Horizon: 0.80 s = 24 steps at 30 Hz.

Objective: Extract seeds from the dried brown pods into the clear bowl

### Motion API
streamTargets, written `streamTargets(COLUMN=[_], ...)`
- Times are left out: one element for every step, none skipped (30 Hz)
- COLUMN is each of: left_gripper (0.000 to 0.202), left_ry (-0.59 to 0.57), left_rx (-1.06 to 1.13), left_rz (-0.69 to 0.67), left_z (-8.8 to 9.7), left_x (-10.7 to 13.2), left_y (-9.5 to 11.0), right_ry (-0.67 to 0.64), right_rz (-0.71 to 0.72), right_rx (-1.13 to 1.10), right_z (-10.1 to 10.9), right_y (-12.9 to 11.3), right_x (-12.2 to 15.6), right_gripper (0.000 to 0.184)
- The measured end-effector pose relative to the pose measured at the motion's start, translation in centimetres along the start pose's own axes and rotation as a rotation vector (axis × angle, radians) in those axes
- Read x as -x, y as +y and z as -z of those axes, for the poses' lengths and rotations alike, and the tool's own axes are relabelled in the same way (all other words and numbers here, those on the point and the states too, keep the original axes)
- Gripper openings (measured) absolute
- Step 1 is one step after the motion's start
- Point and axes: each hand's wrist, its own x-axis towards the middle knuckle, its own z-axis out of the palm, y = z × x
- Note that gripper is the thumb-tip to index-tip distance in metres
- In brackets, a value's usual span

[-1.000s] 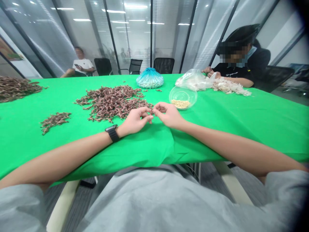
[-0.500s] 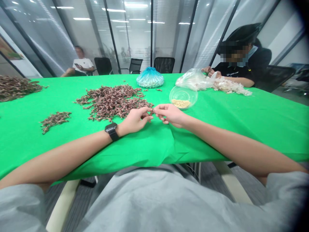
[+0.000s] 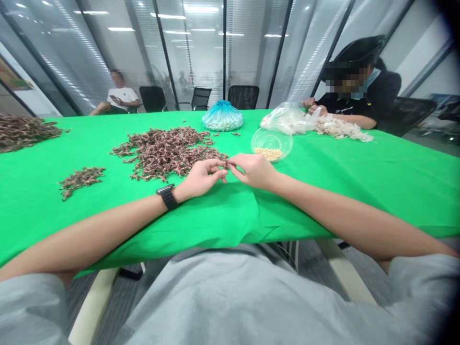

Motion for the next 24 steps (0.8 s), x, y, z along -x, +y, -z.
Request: streamTargets(left_gripper=[0.046,0.047,0.048,0.049,0.05,0.051,0.051,0.051,0.051,0.05,0.05,0.049,0.048,0.047,0.046,0.045,0.044,0.043,0.043,0.043,0.042,0.042,0.041,0.041], left_ry=[-0.004,-0.007,-0.009,-0.012,-0.015,-0.02,-0.026,-0.032,-0.037,-0.04,-0.039,-0.036,-0.031,-0.026,-0.021,-0.019,-0.018,-0.017,-0.014,-0.009,-0.003,0.003,0.009,0.013], left_rx=[0.017,0.031,0.042,0.046,0.046,0.042,0.038,0.035,0.031,0.025,0.017,0.006,-0.01,-0.029,-0.049,-0.068,-0.085,-0.1,-0.114,-0.124,-0.13,-0.13,-0.127,-0.12], left_rz=[0.008,0.016,0.025,0.033,0.039,0.04,0.037,0.031,0.024,0.018,0.013,0.008,0.003,-0.004,-0.013,-0.023,-0.032,-0.04,-0.047,-0.053,-0.058,-0.062,-0.066,-0.07], left_z=[-0.02,-0.04,-0.06,-0.08,-0.1,-0.11,-0.13,-0.14,-0.15,-0.16,-0.16,-0.15,-0.14,-0.12,-0.1,-0.07,-0.05,-0.03,-0.02,-0.02,-0.03,-0.05,-0.07,-0.1], left_x=[-0.01,-0.01,-0.01,-0.01,0.0,0.01,0.02,0.03,0.05,0.06,0.07,0.09,0.1,0.12,0.13,0.15,0.17,0.19,0.2,0.2,0.19,0.18,0.17,0.15], left_y=[0.05,0.08,0.09,0.08,0.06,0.02,-0.03,-0.07,-0.12,-0.16,-0.18,-0.19,-0.19,-0.16,-0.12,-0.07,0.0,0.06,0.13,0.17,0.2,0.21,0.2,0.17], right_ry=[-0.004,-0.006,-0.009,-0.014,-0.019,-0.023,-0.025,-0.025,-0.022,-0.016,-0.008,-0.001,0.004,0.006,0.006,0.006,0.008,0.014,0.022,0.032,0.038,0.036,0.03,0.019], right_rz=[0.009,0.013,0.015,0.017,0.019,0.024,0.031,0.042,0.053,0.063,0.072,0.076,0.075,0.07,0.063,0.054,0.044,0.031,0.02,0.011,0.008,0.009,0.013,0.017], right_rx=[0.031,0.05,0.059,0.06,0.058,0.054,0.051,0.049,0.046,0.04,0.032,0.021,0.008,-0.008,-0.025,-0.041,-0.056,-0.069,-0.08,-0.086,-0.084,-0.07,-0.044,-0.007], right_z=[0.0,-0.02,-0.05,-0.08,-0.13,-0.18,-0.25,-0.31,-0.37,-0.44,-0.49,-0.54,-0.58,-0.62,-0.66,-0.69,-0.73,-0.75,-0.76,-0.74,-0.7,-0.61,-0.51,-0.38], right_y=[0.0,-0.01,-0.02,-0.02,-0.02,-0.01,0.0,0.01,0.03,0.03,0.02,0.0,-0.04,-0.09,-0.15,-0.21,-0.27,-0.32,-0.37,-0.4,-0.42,-0.44,-0.45,-0.46], right_x=[-0.03,-0.06,-0.09,-0.11,-0.12,-0.13,-0.12,-0.11,-0.09,-0.08,-0.07,-0.06,-0.07,-0.07,-0.07,-0.07,-0.08,-0.08,-0.08,-0.1,-0.12,-0.15,-0.2,-0.24], right_gripper=[0.028,0.028,0.028,0.027,0.027,0.026,0.025,0.024,0.023,0.022,0.021,0.021,0.021,0.021,0.021,0.021,0.021,0.021,0.021,0.021,0.02,0.02,0.02,0.021])
